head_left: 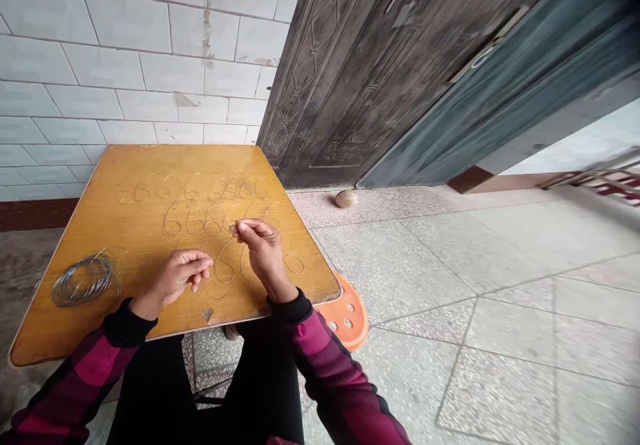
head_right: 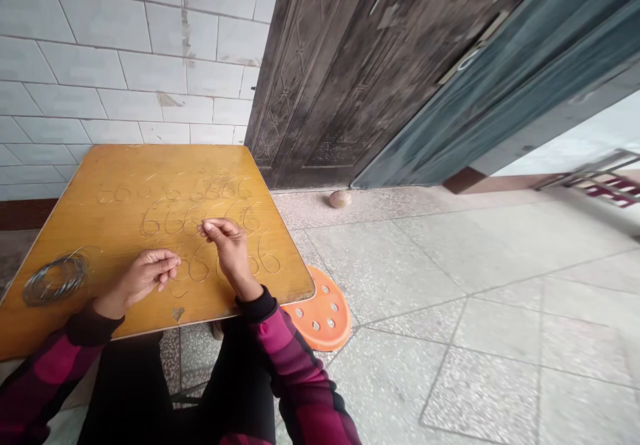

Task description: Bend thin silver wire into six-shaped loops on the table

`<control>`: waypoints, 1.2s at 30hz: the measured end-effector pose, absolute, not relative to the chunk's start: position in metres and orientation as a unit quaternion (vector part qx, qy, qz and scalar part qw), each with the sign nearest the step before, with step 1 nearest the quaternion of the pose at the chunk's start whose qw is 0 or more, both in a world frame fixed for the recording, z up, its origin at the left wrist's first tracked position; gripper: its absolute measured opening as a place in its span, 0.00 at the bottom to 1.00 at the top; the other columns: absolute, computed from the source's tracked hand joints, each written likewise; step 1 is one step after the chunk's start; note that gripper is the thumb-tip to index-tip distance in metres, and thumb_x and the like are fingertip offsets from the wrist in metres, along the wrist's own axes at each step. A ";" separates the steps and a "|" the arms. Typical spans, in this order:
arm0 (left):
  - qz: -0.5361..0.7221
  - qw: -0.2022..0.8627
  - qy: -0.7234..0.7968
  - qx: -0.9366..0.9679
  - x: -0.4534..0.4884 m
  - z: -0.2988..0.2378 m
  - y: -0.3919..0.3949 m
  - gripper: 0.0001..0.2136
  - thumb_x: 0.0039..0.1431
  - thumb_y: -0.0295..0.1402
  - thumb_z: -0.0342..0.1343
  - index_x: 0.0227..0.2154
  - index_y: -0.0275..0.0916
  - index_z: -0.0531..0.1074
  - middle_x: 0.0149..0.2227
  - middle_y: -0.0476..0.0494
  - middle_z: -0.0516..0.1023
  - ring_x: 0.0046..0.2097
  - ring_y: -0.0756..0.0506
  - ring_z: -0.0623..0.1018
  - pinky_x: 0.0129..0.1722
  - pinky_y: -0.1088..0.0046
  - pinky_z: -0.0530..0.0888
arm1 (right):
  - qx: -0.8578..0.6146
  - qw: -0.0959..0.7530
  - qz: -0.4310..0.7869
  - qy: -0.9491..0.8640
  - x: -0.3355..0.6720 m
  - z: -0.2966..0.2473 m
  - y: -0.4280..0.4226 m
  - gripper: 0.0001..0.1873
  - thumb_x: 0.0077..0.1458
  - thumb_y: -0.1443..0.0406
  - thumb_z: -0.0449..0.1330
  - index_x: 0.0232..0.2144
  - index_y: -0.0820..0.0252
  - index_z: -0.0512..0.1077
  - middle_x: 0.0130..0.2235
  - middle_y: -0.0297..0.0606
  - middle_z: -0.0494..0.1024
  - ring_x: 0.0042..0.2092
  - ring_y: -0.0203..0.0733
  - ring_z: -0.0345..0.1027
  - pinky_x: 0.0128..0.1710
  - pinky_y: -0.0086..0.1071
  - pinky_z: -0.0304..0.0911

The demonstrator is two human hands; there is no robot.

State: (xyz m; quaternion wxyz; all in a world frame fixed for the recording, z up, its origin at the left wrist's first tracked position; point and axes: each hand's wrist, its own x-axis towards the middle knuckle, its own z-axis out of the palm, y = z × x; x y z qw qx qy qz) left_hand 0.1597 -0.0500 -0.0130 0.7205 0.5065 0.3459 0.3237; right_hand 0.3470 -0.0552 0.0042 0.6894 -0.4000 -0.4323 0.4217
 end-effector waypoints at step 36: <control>0.383 0.609 0.383 0.580 0.157 -0.017 -0.052 0.11 0.51 0.38 0.59 0.20 0.35 0.71 0.20 0.48 0.73 0.18 0.54 0.65 0.18 0.78 0.63 | -0.373 0.595 0.569 -0.427 0.317 -0.011 -0.053 0.10 0.34 0.63 0.73 0.23 0.57 0.77 0.25 0.30 0.77 0.27 0.32 0.68 0.31 0.29 0.66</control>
